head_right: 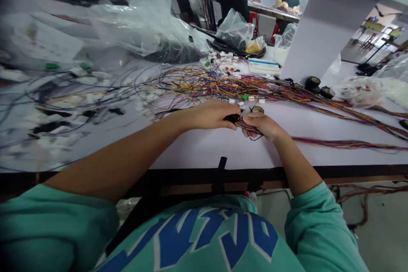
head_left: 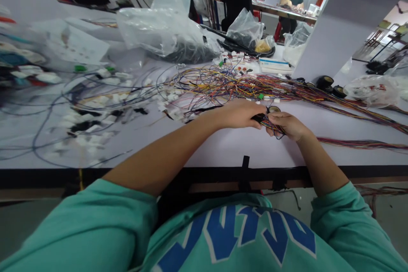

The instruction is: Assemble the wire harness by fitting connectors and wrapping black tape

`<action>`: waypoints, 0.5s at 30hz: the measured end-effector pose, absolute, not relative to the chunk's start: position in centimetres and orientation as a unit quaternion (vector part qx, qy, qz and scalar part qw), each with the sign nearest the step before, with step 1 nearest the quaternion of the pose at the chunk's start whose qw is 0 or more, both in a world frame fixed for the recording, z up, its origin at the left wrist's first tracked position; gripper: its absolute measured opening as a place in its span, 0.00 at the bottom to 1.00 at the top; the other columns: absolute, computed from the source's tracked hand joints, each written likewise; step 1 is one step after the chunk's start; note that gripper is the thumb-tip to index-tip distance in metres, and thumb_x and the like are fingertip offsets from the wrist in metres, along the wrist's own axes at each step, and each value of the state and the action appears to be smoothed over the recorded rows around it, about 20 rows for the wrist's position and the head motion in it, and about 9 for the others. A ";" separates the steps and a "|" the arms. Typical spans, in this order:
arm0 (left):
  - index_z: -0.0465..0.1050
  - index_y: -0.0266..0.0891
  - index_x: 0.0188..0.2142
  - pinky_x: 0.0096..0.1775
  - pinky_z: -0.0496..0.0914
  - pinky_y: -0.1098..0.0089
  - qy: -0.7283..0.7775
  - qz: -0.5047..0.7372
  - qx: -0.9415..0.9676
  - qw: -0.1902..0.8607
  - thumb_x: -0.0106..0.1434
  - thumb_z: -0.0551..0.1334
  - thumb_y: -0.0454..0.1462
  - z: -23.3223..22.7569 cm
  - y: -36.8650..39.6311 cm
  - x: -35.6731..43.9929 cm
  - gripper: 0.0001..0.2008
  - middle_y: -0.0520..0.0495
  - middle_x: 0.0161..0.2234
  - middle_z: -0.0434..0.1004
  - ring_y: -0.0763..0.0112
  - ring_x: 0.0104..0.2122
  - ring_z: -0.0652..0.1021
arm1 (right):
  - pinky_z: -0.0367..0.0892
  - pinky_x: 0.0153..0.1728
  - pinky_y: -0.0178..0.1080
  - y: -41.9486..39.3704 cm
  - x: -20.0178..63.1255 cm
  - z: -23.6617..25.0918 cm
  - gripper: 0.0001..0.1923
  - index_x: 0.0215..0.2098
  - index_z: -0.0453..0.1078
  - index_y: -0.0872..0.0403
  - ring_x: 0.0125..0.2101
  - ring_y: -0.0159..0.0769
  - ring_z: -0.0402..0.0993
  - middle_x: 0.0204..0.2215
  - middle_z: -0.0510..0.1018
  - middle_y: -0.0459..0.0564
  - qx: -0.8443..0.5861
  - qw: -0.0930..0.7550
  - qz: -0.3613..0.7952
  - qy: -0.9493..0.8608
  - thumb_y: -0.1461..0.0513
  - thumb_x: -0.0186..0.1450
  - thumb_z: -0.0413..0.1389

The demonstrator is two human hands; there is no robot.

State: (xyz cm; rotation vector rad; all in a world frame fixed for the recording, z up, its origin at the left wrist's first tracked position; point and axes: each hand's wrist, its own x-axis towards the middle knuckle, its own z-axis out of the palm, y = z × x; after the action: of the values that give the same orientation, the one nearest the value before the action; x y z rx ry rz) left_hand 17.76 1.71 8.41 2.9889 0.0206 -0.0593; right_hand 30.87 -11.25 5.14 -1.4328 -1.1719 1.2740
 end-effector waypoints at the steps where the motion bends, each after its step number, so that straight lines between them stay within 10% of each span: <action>1: 0.69 0.40 0.37 0.30 0.57 0.74 0.007 -0.024 0.997 0.078 0.57 0.59 0.43 8.6 1.9 17.8 0.11 0.49 0.34 0.75 0.69 0.33 0.73 | 0.56 0.17 0.30 -11.4 31.0 5.4 0.23 0.24 0.64 0.56 0.16 0.24 0.60 0.18 0.71 0.45 -0.581 0.427 0.493 -0.487 0.44 0.55 0.52; 9: 0.70 0.39 0.40 0.34 0.59 0.76 -0.009 -0.030 0.992 0.126 0.57 0.57 0.43 9.9 4.2 19.3 0.14 0.50 0.36 0.75 0.72 0.34 0.73 | 0.63 0.32 0.35 -13.9 34.4 7.3 0.31 0.50 0.62 0.54 0.33 0.33 0.68 0.38 0.73 0.50 -0.651 0.257 0.339 -0.629 0.52 0.50 0.59; 15: 0.72 0.37 0.38 0.35 0.60 0.74 0.006 -0.003 0.992 0.122 0.55 0.56 0.41 12.8 5.2 21.1 0.14 0.50 0.34 0.75 0.71 0.34 0.72 | 0.56 0.27 0.32 -14.5 35.9 7.2 0.10 0.30 0.70 0.55 0.25 0.30 0.64 0.22 0.71 0.45 -0.834 0.179 0.120 -0.507 0.58 0.57 0.51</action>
State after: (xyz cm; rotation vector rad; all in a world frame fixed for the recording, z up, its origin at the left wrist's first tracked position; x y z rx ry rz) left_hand 21.06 5.19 12.82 2.8961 0.0173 -0.0076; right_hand 35.91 -14.55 7.17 -2.3599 -1.4348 0.3395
